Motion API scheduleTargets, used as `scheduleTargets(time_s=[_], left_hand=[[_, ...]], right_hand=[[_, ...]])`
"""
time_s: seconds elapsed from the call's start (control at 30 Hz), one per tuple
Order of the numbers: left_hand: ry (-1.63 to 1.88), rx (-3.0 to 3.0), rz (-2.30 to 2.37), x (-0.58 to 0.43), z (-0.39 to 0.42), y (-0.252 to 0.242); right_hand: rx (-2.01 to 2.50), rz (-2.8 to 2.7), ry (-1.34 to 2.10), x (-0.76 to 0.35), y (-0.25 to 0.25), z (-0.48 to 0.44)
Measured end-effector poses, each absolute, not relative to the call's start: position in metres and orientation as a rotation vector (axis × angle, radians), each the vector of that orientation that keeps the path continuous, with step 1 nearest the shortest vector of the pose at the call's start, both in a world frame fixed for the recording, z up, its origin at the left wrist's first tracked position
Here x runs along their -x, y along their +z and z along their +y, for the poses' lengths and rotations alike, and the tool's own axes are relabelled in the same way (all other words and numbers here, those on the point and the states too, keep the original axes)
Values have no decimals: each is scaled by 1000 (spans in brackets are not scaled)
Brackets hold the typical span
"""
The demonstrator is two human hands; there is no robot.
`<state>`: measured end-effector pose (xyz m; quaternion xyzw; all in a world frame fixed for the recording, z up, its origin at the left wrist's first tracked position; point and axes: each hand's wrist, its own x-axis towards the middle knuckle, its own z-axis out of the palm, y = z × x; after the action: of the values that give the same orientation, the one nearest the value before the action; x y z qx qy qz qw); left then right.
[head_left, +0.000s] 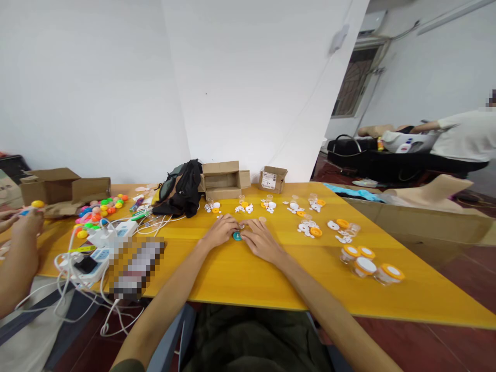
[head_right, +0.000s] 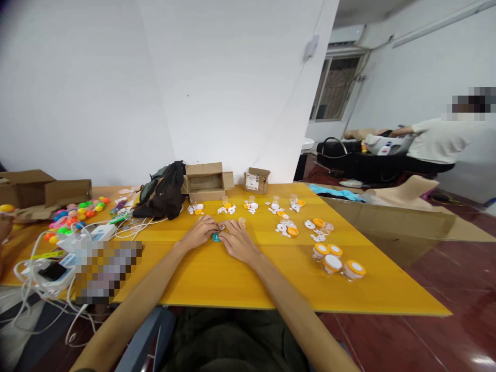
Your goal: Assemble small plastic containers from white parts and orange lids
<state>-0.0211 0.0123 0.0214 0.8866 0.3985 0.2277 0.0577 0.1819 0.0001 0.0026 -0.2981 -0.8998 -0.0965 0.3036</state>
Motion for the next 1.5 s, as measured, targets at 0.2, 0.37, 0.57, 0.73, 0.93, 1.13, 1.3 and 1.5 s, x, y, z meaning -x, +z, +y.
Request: scheduleTargets(time_s=[0.2, 0.37, 0.57, 0.73, 0.93, 1.13, 1.3, 1.5], left_hand=[[693, -2709, 1201, 19, 12, 21], [677, -2728, 1210, 20, 13, 20], [801, -2596, 1200, 21, 12, 19], [858, -2453, 1193, 21, 14, 18], [905, -2277, 1175, 20, 13, 22], [920, -2187, 1119, 20, 11, 24], [888, -2134, 1078, 21, 10, 22], [899, -2065, 1062, 20, 11, 22]], right_hand=[[1021, -2272, -295, -183, 0, 14], [1021, -2400, -313, -176, 2, 16], [1068, -2430, -308, -177, 2, 14], [1080, -2394, -324, -178, 2, 14], [1016, -2377, -245, -180, 6, 6], [918, -2409, -159, -175, 3, 1], [912, -2418, -134, -171, -1, 3], [923, -2412, -135, -172, -1, 4]])
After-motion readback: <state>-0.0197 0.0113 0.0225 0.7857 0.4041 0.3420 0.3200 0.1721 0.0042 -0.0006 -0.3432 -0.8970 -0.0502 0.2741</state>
